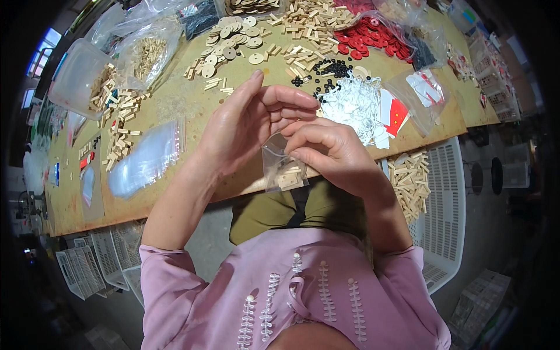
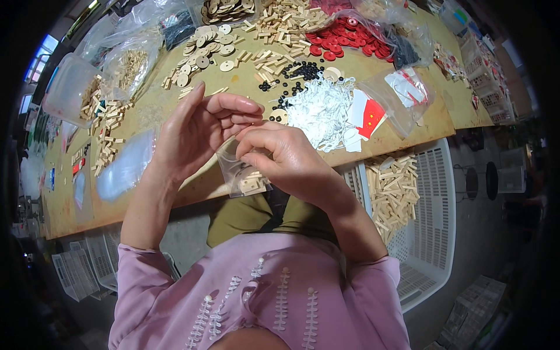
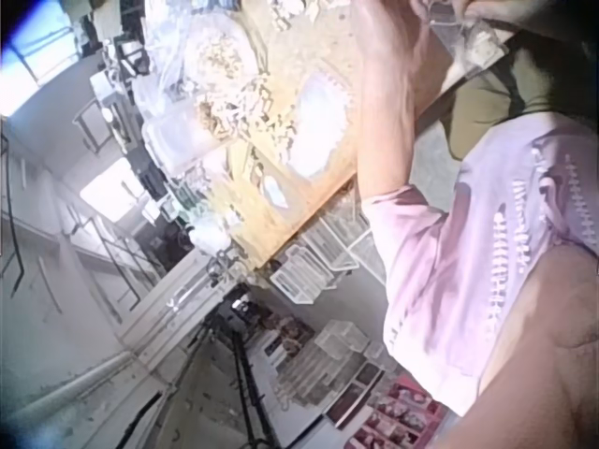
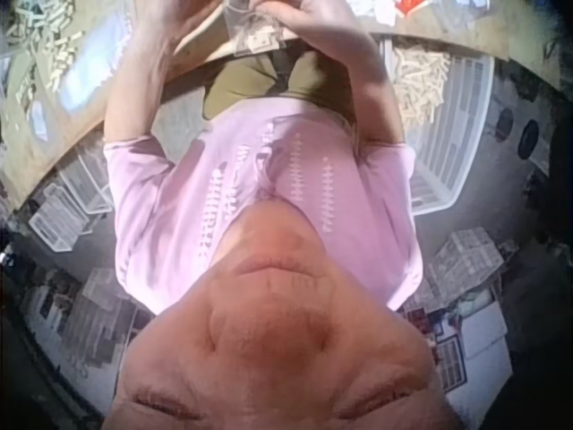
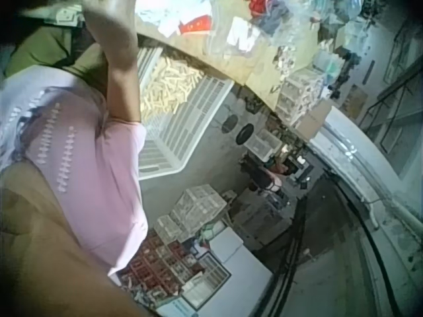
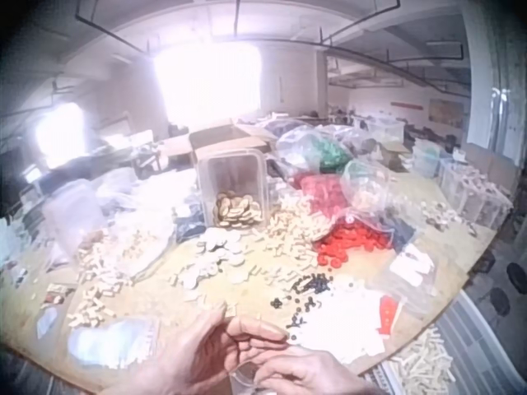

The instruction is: The person assembles small craft kits by placing wooden pieces, black beads, white strings, and miniature flags into clear plastic bags. The person repeats this process multiple times, handling each component by hand and sealing the bags on a cluttered workbench.

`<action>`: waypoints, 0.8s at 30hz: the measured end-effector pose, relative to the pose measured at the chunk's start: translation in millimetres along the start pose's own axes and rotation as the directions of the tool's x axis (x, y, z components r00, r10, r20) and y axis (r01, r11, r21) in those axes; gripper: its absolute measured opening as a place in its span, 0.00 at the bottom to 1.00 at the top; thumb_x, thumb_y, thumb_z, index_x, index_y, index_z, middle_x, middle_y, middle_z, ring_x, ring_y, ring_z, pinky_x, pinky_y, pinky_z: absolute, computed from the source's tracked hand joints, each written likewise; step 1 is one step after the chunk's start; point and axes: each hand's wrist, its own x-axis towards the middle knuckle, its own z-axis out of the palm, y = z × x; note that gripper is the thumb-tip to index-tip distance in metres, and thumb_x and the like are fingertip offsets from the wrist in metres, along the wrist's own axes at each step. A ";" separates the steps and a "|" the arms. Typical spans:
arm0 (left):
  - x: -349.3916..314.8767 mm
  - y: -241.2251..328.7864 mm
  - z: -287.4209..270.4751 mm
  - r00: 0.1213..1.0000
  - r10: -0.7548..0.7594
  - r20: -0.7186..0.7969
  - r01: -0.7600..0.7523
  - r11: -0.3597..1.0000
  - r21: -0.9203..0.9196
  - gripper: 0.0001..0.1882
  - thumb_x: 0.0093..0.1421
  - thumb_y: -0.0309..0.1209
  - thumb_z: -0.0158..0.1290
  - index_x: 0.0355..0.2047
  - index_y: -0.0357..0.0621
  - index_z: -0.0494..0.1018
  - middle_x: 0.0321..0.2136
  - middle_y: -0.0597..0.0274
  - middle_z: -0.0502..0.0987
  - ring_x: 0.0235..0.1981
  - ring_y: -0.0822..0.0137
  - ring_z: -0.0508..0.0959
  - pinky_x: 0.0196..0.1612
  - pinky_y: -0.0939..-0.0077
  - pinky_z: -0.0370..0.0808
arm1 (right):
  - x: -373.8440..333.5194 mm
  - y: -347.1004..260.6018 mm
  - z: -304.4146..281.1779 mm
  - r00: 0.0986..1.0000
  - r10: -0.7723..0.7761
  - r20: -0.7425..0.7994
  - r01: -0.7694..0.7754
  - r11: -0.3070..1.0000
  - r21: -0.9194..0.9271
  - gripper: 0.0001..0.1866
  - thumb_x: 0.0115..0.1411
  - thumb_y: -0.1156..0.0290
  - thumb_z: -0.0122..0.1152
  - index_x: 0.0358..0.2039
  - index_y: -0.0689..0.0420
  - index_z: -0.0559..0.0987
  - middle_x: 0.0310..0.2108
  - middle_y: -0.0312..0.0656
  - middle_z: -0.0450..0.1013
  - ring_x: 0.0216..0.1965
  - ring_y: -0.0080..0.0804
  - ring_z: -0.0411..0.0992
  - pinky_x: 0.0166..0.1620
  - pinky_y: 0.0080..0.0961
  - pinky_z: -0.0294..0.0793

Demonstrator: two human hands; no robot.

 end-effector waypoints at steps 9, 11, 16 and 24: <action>4.1 44.2 -67.2 0.859 0.459 -0.228 -0.300 0.811 0.503 0.11 0.70 0.32 0.56 0.47 0.37 0.80 0.38 0.62 0.83 0.36 0.75 0.79 0.41 0.82 0.76 | -23.1 -0.5 0.9 0.993 -0.116 0.011 0.117 0.986 -0.121 0.04 0.58 0.81 0.65 0.35 0.62 0.82 0.45 0.45 0.80 0.44 0.39 0.80 0.47 0.29 0.78; 9.5 35.5 -94.7 0.858 0.488 -0.162 -0.175 0.574 0.800 0.08 0.69 0.31 0.58 0.44 0.43 0.82 0.36 0.70 0.82 0.34 0.78 0.77 0.36 0.84 0.72 | -30.2 0.3 0.0 0.992 -0.129 0.012 0.129 0.987 -0.093 0.05 0.58 0.83 0.65 0.35 0.62 0.81 0.44 0.47 0.80 0.43 0.40 0.80 0.44 0.30 0.78; 33.0 -3.0 -100.3 0.911 0.373 -0.176 0.102 0.209 0.973 0.08 0.65 0.28 0.59 0.42 0.40 0.82 0.36 0.56 0.84 0.36 0.65 0.83 0.43 0.72 0.79 | -36.6 4.7 -2.1 0.998 -0.052 -0.019 0.050 0.995 -0.089 0.05 0.58 0.83 0.64 0.35 0.62 0.81 0.44 0.47 0.80 0.43 0.39 0.80 0.44 0.29 0.78; 101.3 -18.3 -85.2 0.957 0.283 0.053 -0.047 -0.029 0.998 0.10 0.61 0.24 0.61 0.44 0.43 0.81 0.37 0.54 0.82 0.38 0.57 0.83 0.45 0.66 0.79 | -37.3 6.6 -1.7 0.994 -0.081 -0.068 0.077 0.996 -0.053 0.05 0.57 0.84 0.64 0.34 0.62 0.81 0.43 0.47 0.80 0.42 0.39 0.80 0.45 0.29 0.78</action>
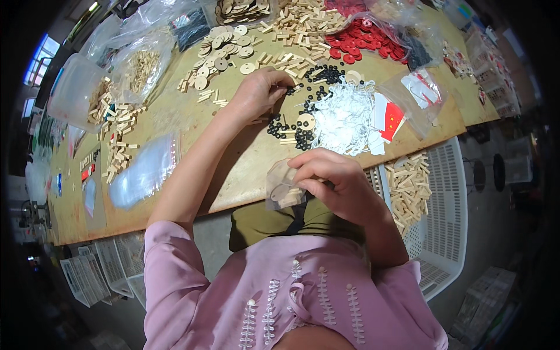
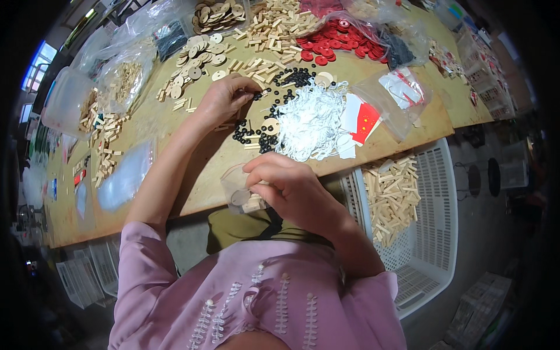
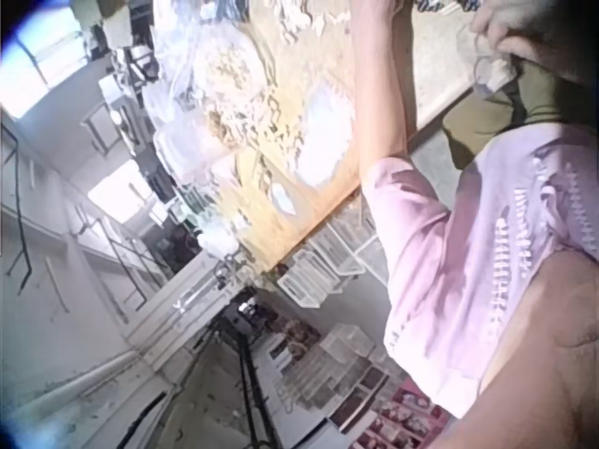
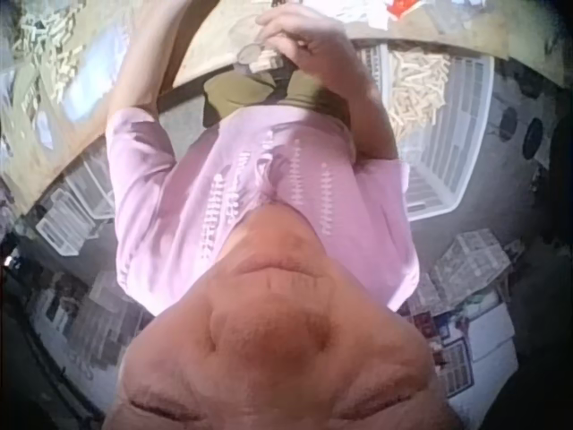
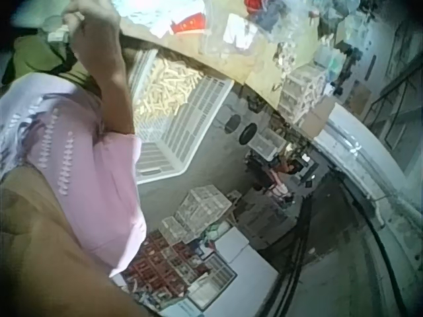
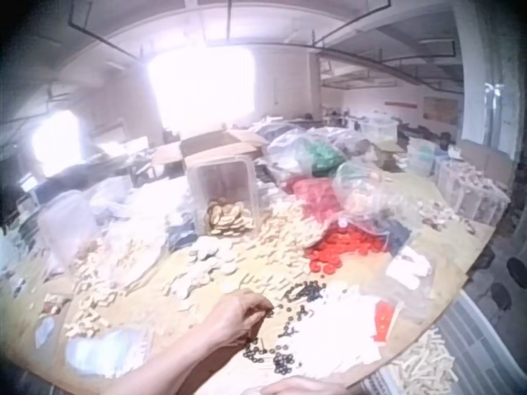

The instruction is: The person assembles small craft kits by placing wooden pieces, black beads, white strings, and miniature flags into clear plastic bags. The person repeats this process multiple times, handling each component by hand and sealing the bags on a cluttered workbench.

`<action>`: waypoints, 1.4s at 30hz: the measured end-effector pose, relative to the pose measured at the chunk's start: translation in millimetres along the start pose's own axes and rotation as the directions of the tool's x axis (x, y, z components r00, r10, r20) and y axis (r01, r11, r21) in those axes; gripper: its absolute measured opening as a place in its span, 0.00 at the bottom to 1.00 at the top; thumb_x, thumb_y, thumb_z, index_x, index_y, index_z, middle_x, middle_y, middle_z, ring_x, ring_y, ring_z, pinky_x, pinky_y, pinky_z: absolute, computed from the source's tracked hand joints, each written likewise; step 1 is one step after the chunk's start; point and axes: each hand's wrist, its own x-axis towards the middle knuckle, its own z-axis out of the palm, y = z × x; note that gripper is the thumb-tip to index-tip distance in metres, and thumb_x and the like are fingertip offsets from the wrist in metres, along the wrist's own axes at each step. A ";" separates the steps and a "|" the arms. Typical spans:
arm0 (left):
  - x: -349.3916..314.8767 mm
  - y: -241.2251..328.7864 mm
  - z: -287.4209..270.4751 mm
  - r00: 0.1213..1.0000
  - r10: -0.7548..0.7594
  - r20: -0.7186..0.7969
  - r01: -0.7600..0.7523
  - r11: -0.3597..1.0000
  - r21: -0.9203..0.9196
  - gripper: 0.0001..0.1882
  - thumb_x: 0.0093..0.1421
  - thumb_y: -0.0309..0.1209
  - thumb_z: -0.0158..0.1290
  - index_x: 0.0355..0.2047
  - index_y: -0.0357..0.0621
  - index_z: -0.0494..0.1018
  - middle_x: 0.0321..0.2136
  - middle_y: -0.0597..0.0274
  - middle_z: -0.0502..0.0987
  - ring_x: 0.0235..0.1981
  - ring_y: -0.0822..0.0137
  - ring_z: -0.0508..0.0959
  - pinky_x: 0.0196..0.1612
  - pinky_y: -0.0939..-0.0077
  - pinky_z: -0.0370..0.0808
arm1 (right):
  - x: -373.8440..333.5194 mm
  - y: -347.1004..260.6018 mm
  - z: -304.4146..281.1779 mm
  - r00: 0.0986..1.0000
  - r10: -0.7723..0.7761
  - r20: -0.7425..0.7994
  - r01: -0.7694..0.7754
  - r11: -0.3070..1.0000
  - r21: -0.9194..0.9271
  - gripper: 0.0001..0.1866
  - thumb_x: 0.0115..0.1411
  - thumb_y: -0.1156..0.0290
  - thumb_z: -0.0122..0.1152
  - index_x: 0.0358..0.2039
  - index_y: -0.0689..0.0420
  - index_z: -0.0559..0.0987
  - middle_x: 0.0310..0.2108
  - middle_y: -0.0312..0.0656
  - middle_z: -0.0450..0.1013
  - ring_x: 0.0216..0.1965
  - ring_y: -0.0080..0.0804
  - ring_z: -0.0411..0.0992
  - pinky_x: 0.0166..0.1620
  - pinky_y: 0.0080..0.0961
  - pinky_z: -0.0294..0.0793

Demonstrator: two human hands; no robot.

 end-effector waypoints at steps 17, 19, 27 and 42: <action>7.7 15.0 -5.3 0.986 -0.144 0.078 0.145 0.989 -0.001 0.09 0.55 0.28 0.63 0.36 0.37 0.80 0.30 0.58 0.83 0.32 0.68 0.81 0.39 0.72 0.79 | 7.5 1.7 -24.6 0.999 0.043 -0.030 -0.045 0.997 -0.063 0.06 0.58 0.85 0.62 0.36 0.63 0.82 0.46 0.45 0.79 0.44 0.30 0.79 0.46 0.23 0.79; -2.5 14.8 -13.0 0.982 -0.175 0.078 0.191 0.897 -0.400 0.06 0.59 0.27 0.61 0.36 0.39 0.80 0.29 0.67 0.81 0.32 0.76 0.79 0.38 0.79 0.76 | 8.0 0.1 -29.0 0.994 0.102 -0.033 -0.103 0.994 -0.037 0.06 0.59 0.85 0.62 0.36 0.63 0.82 0.47 0.44 0.79 0.44 0.28 0.79 0.46 0.22 0.79; -61.8 95.1 -59.2 0.980 0.069 0.187 0.056 0.805 -0.590 0.05 0.60 0.24 0.61 0.37 0.43 0.81 0.29 0.73 0.79 0.31 0.82 0.74 0.35 0.84 0.71 | 21.2 -1.8 -28.4 0.997 0.073 -0.016 -0.074 0.992 -0.106 0.05 0.59 0.81 0.66 0.36 0.61 0.83 0.47 0.42 0.79 0.45 0.31 0.79 0.48 0.24 0.78; 37.3 -36.1 -27.7 0.957 -0.212 -0.197 0.265 0.916 0.302 0.19 0.60 0.45 0.64 0.42 0.42 0.81 0.33 0.55 0.84 0.34 0.58 0.84 0.40 0.64 0.79 | 9.7 8.5 -27.7 0.997 -0.015 -0.072 0.007 0.994 -0.109 0.07 0.56 0.83 0.69 0.36 0.60 0.83 0.48 0.45 0.80 0.44 0.37 0.81 0.45 0.28 0.80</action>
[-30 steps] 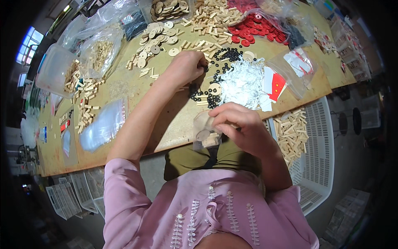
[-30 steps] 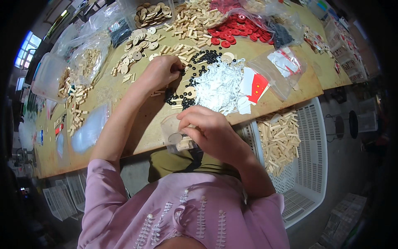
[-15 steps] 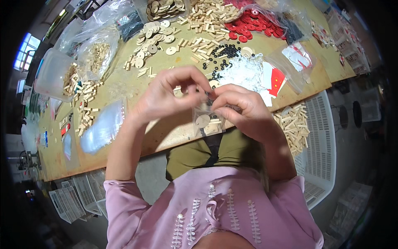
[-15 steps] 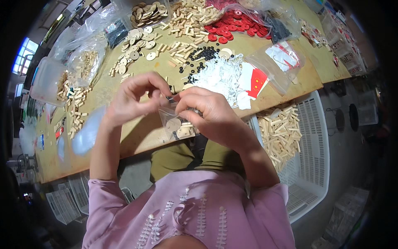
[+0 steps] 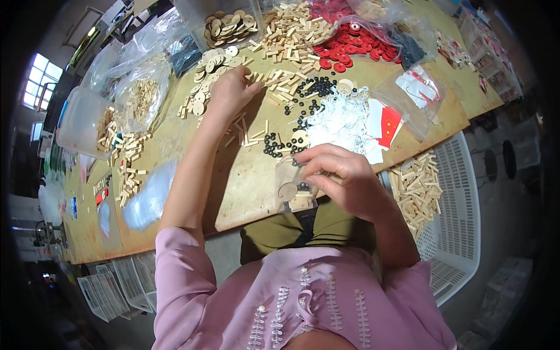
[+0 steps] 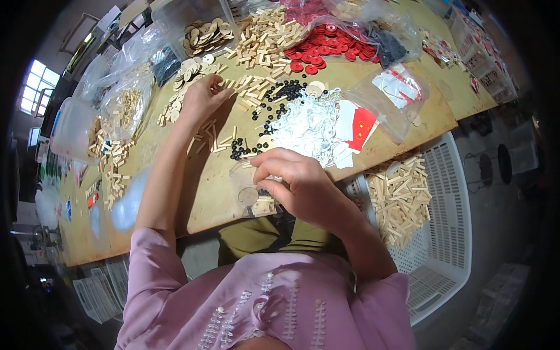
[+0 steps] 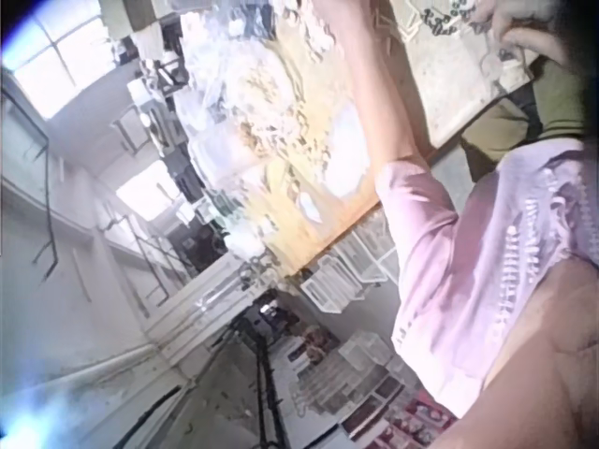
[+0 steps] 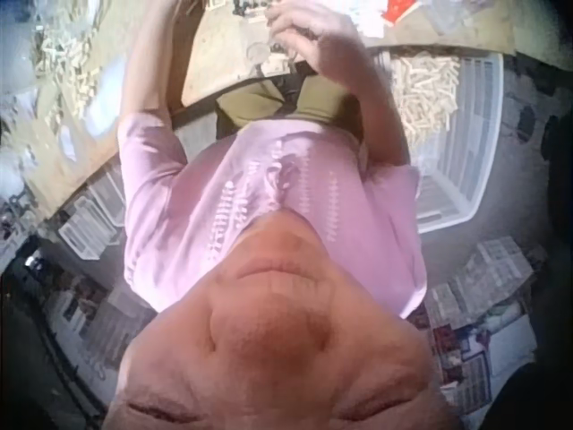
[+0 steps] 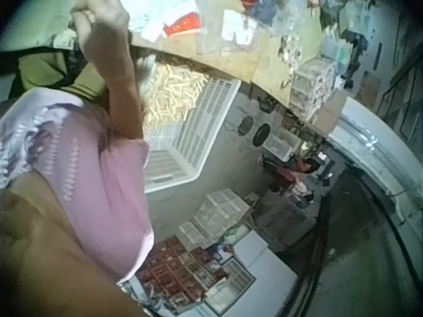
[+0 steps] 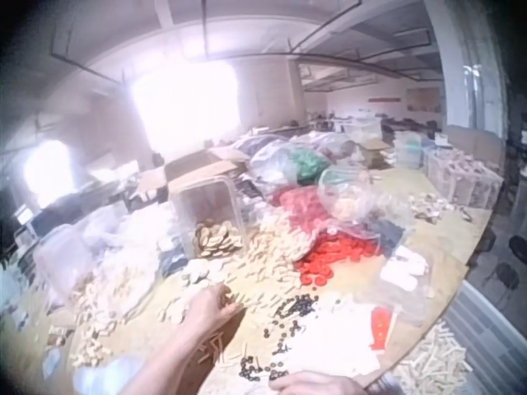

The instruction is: The person assembles small craft kits by placing wooden pieces, black beads, white strings, and miniature flags into clear plastic bags. The person repeats this process multiple times, handling each component by hand and sealing the bags on a cluttered workbench.

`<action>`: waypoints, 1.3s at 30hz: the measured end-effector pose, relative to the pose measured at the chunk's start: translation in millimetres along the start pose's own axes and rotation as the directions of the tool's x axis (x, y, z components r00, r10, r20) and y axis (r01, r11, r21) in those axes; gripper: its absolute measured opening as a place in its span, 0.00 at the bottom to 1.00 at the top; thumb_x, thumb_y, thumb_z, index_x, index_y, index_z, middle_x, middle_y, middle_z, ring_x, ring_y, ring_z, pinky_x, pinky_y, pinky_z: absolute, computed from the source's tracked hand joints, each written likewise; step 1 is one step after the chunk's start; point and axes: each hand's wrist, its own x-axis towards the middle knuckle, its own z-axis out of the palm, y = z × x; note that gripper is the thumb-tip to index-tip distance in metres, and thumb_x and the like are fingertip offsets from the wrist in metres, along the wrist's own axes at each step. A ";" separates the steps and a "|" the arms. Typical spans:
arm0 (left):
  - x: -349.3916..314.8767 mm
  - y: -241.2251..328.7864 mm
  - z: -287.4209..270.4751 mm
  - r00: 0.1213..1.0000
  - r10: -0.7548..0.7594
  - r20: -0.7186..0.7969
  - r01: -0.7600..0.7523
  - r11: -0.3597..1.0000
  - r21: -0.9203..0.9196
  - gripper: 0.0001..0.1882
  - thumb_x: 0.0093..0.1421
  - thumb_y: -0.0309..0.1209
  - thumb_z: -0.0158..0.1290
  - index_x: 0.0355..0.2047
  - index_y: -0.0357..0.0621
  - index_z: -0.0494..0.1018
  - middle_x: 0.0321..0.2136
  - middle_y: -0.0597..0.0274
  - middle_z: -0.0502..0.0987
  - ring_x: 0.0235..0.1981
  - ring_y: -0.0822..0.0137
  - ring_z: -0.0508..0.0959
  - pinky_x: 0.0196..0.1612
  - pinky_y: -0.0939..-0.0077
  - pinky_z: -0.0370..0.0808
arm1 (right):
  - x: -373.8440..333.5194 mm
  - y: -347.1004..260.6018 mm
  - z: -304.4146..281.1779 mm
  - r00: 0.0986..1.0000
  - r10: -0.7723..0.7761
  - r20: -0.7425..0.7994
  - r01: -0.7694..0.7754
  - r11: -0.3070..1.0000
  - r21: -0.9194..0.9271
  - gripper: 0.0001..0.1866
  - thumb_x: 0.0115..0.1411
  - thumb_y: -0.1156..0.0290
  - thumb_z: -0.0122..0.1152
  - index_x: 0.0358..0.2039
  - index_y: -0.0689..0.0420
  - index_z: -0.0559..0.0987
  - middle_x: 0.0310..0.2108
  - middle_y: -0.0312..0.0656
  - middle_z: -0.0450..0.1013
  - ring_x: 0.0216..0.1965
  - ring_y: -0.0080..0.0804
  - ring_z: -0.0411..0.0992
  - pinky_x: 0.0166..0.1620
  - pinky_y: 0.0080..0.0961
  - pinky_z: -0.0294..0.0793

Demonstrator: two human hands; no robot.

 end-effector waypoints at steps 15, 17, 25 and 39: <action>-22.4 -3.2 -19.3 0.957 0.020 0.291 0.247 0.472 -0.846 0.13 0.65 0.32 0.64 0.48 0.42 0.80 0.40 0.64 0.84 0.40 0.75 0.81 0.41 0.81 0.77 | -3.8 20.3 -13.2 0.999 -0.029 -0.037 0.031 0.998 0.049 0.05 0.58 0.82 0.67 0.36 0.63 0.81 0.47 0.47 0.80 0.46 0.40 0.80 0.48 0.30 0.79; -41.7 13.5 -27.6 0.956 0.057 0.289 0.270 0.229 -0.935 0.12 0.65 0.29 0.63 0.48 0.42 0.80 0.40 0.64 0.83 0.40 0.73 0.81 0.45 0.77 0.78 | 1.0 20.4 -13.6 0.998 -0.052 -0.036 0.053 0.998 0.043 0.05 0.58 0.82 0.67 0.36 0.62 0.81 0.47 0.47 0.80 0.47 0.42 0.80 0.49 0.32 0.79; -113.0 69.4 -62.8 0.944 0.289 0.159 0.117 0.155 -0.981 0.14 0.63 0.23 0.63 0.49 0.37 0.78 0.44 0.58 0.83 0.45 0.66 0.83 0.53 0.69 0.79 | 20.3 2.0 -8.9 0.995 -0.097 0.038 0.095 0.995 0.038 0.05 0.58 0.79 0.68 0.36 0.61 0.81 0.47 0.48 0.79 0.48 0.46 0.79 0.51 0.35 0.77; -132.1 66.1 -71.2 0.950 0.287 0.124 -0.007 0.417 -0.909 0.11 0.65 0.25 0.62 0.47 0.38 0.80 0.44 0.60 0.81 0.50 0.70 0.78 0.56 0.72 0.74 | 13.1 -12.5 1.8 0.997 -0.060 0.045 0.059 0.998 0.019 0.07 0.56 0.82 0.68 0.36 0.60 0.83 0.53 0.48 0.78 0.48 0.42 0.80 0.48 0.32 0.79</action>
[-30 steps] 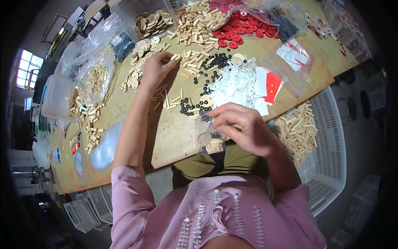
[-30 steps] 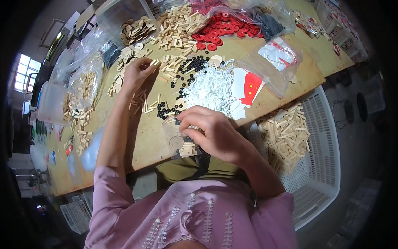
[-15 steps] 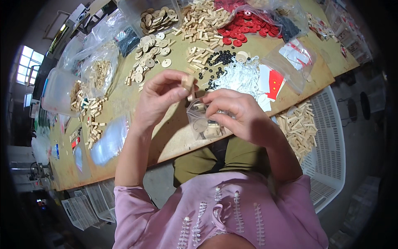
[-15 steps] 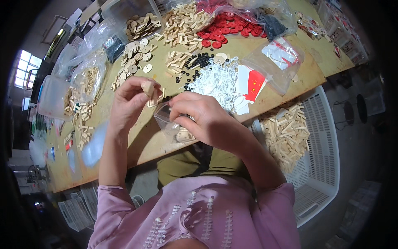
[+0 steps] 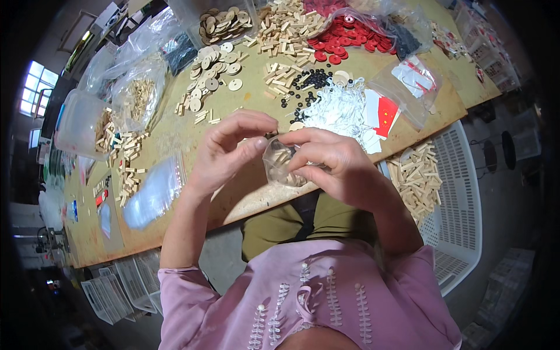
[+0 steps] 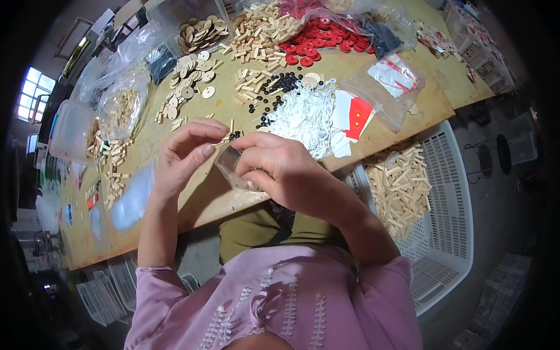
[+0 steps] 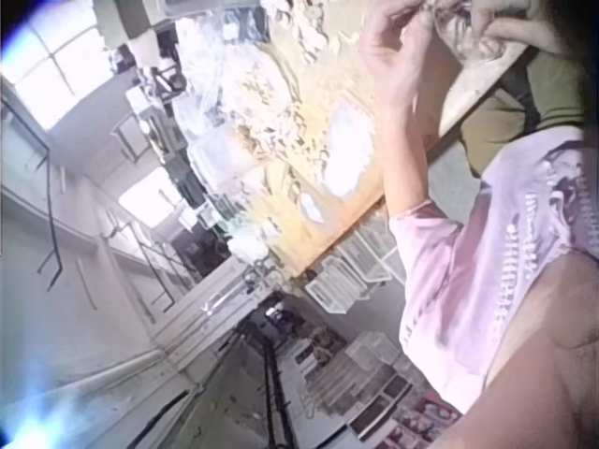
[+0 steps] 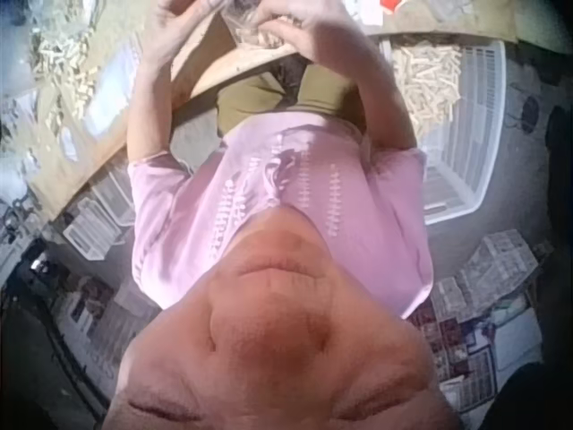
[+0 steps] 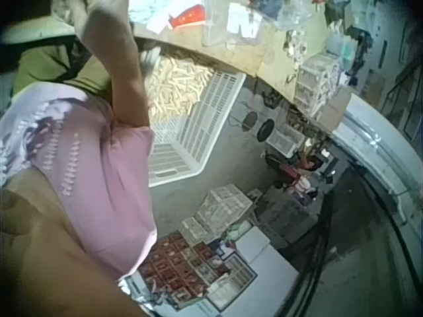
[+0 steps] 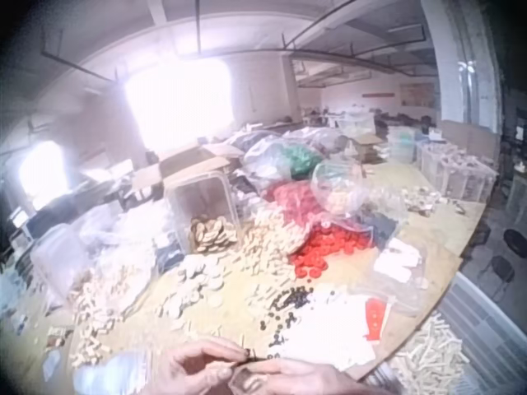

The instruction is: The person assembles small craft kits by placing wooden pieces, black beads, white strings, and miniature flags into clear plastic bags. The person repeats this process multiple times, handling each component by hand and sealing the bags on a cluttered workbench.

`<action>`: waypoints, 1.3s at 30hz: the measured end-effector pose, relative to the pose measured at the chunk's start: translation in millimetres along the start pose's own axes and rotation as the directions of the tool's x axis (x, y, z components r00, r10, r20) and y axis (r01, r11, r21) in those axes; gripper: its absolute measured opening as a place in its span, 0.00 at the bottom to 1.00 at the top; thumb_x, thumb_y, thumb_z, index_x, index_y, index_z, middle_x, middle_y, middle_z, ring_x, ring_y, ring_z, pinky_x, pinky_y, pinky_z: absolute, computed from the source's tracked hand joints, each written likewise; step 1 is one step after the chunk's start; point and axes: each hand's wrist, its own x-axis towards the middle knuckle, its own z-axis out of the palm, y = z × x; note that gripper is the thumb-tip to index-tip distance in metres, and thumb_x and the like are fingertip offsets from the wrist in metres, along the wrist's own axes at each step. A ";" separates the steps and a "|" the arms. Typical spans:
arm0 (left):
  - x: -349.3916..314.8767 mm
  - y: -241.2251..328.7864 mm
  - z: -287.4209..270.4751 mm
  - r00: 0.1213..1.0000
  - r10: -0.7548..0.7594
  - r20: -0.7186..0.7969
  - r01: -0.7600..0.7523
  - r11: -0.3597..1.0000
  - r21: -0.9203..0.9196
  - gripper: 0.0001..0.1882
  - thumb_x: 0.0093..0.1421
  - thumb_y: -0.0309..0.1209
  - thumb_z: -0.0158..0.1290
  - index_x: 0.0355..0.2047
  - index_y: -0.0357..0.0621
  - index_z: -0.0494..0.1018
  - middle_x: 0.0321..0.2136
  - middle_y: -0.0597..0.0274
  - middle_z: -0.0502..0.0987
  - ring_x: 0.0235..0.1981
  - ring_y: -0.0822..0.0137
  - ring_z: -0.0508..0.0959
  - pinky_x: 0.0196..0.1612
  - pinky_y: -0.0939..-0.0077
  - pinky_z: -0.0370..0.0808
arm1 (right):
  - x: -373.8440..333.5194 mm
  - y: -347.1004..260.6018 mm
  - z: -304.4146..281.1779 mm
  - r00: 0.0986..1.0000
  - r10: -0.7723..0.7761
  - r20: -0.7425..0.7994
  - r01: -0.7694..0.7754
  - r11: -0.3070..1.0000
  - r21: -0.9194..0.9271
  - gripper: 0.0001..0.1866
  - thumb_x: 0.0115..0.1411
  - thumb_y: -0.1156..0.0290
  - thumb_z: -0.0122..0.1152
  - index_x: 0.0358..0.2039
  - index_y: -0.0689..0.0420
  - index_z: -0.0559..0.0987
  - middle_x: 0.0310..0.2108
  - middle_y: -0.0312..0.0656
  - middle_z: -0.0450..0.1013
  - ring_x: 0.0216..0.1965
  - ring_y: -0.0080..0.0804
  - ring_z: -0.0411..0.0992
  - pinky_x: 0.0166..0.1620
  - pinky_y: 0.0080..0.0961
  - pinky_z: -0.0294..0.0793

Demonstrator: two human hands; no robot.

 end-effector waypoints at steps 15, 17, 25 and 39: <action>123.5 -109.4 -47.6 0.995 0.028 -0.097 0.059 0.622 0.781 0.10 0.62 0.26 0.61 0.43 0.39 0.79 0.35 0.58 0.82 0.34 0.67 0.82 0.39 0.71 0.80 | -22.2 0.9 -0.6 0.999 0.033 -0.042 -0.028 0.993 0.116 0.09 0.58 0.86 0.66 0.38 0.63 0.83 0.53 0.51 0.77 0.45 0.36 0.80 0.46 0.28 0.79; 124.7 -110.6 -50.5 0.996 0.011 -0.088 0.065 0.593 0.802 0.11 0.60 0.26 0.62 0.42 0.37 0.78 0.34 0.58 0.82 0.33 0.66 0.83 0.40 0.70 0.81 | -23.3 3.9 -2.7 0.998 0.038 -0.043 -0.032 0.991 0.132 0.08 0.58 0.85 0.66 0.38 0.63 0.83 0.53 0.50 0.77 0.44 0.35 0.80 0.45 0.28 0.79; 123.8 -85.7 -43.3 0.979 -0.165 -0.118 0.202 0.732 0.650 0.09 0.62 0.29 0.63 0.41 0.40 0.78 0.33 0.66 0.82 0.32 0.78 0.78 0.38 0.79 0.76 | -27.8 13.6 -5.5 0.998 0.028 -0.050 -0.020 0.988 0.152 0.06 0.60 0.83 0.66 0.38 0.62 0.82 0.53 0.48 0.77 0.44 0.37 0.80 0.45 0.29 0.79; 149.2 -88.2 -58.5 0.918 -0.356 0.173 0.170 0.750 0.639 0.14 0.61 0.21 0.59 0.46 0.41 0.73 0.31 0.71 0.76 0.34 0.79 0.74 0.42 0.80 0.76 | -31.8 13.8 -7.8 0.998 0.046 -0.049 -0.039 0.989 0.144 0.07 0.59 0.84 0.66 0.37 0.62 0.83 0.53 0.48 0.78 0.46 0.38 0.80 0.46 0.29 0.79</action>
